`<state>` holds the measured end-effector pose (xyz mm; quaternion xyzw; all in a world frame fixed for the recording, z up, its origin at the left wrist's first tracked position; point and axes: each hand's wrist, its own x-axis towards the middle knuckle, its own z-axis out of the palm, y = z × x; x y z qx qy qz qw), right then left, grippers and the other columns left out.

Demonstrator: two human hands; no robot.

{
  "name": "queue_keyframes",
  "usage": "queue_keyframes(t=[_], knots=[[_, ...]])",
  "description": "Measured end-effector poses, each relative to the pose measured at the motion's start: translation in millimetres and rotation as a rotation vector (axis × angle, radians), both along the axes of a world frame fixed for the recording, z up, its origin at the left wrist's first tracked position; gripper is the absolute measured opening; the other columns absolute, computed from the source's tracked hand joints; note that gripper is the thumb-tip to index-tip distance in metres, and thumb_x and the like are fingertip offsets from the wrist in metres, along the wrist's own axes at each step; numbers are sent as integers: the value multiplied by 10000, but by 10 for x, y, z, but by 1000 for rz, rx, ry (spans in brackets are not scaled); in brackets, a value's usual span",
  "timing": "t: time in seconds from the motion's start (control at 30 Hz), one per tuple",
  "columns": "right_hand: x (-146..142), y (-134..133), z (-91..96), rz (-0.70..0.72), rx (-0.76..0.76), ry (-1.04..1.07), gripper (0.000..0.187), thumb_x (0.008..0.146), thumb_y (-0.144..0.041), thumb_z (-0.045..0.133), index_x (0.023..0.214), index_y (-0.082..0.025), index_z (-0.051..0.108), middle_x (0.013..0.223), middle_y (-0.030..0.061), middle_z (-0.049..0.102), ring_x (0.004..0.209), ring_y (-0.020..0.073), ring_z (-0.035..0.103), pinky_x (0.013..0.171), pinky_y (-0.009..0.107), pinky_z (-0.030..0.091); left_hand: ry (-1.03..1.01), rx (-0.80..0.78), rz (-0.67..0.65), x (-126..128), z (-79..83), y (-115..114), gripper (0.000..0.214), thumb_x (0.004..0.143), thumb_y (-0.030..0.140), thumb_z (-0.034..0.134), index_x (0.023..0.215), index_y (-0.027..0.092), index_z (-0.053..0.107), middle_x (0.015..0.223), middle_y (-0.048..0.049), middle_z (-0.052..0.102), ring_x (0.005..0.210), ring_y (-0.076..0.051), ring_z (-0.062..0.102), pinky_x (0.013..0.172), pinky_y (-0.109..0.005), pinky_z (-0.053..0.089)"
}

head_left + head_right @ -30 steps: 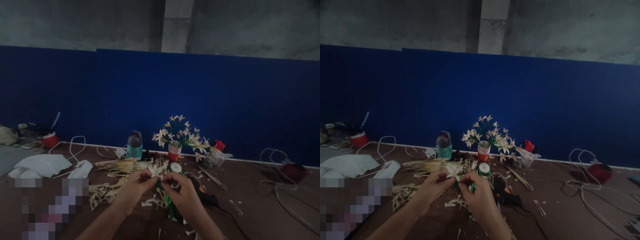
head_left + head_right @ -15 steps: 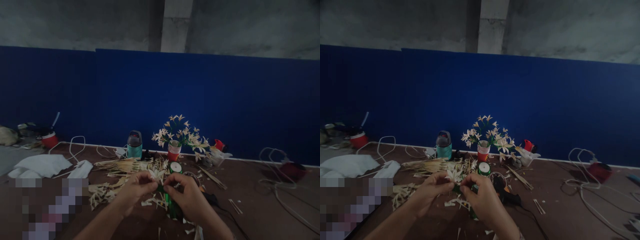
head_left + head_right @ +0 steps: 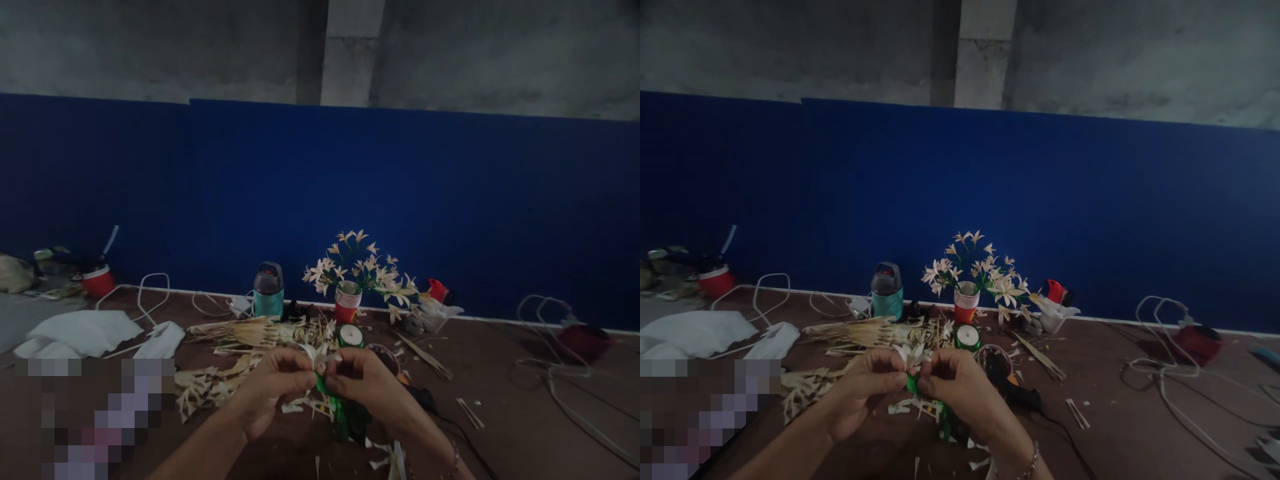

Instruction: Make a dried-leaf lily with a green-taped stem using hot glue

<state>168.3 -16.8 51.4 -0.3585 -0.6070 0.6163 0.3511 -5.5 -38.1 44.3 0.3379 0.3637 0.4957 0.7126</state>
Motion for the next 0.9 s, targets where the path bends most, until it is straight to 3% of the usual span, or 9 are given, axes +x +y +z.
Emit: queue_keyframes(t=[0.07, 0.2, 0.3, 0.4, 0.53, 0.9], knots=[[16, -9, 33, 68, -38, 97, 261, 647, -310, 706, 848, -188, 594, 782, 3, 597, 718, 132, 563, 668, 257, 443, -19, -22, -49, -28, -14, 15, 208, 466, 186, 819, 568, 150, 641, 609, 12, 651, 527, -83, 553, 541, -208, 383], [45, -29, 69, 47, 112, 137, 569, 658, -305, 700, 1173, -271, 460, 1160, 55, 523, 1010, 198, 514, 824, 322, 435, -31, -87, -104, -71, -60, 41, 190, 510, 196, 808, 597, 157, 643, 631, 15, 657, 564, -85, 561, 604, -220, 392], [40, -56, 59, 54, 210, 52, 552, 710, -275, 660, 1215, -295, 437, 1266, 51, 462, 1144, 222, 428, 928, 366, 376, -16, -117, -122, -70, -88, 43, 192, 509, 190, 809, 618, 166, 653, 591, 36, 627, 560, -78, 543, 606, -213, 376], [14, -87, 55, 56, 288, -19, 455, 743, -247, 628, 1176, -286, 493, 1254, 47, 478, 1161, 231, 419, 971, 387, 337, 31, -90, -145, -59, -91, 35, 194, 504, 214, 812, 617, 162, 663, 557, 41, 599, 542, -71, 511, 586, -208, 356], [-6, -101, 52, 23, 355, -59, 379, 756, -230, 600, 1127, -265, 534, 1111, 54, 560, 1065, 227, 496, 919, 375, 392, 83, -28, -233, -55, -86, 36, 190, 515, 242, 804, 624, 153, 677, 565, 31, 599, 560, -83, 506, 602, -223, 357], [-20, -141, 99, 29, 398, -137, 410, 682, -61, 557, 1053, -235, 581, 956, 22, 617, 915, 188, 574, 826, 320, 455, -20, 18, -342, 0, -70, 24, 181, 489, 137, 774, 621, 143, 650, 565, 34, 572, 529, -69, 489, 589, -207, 364]])
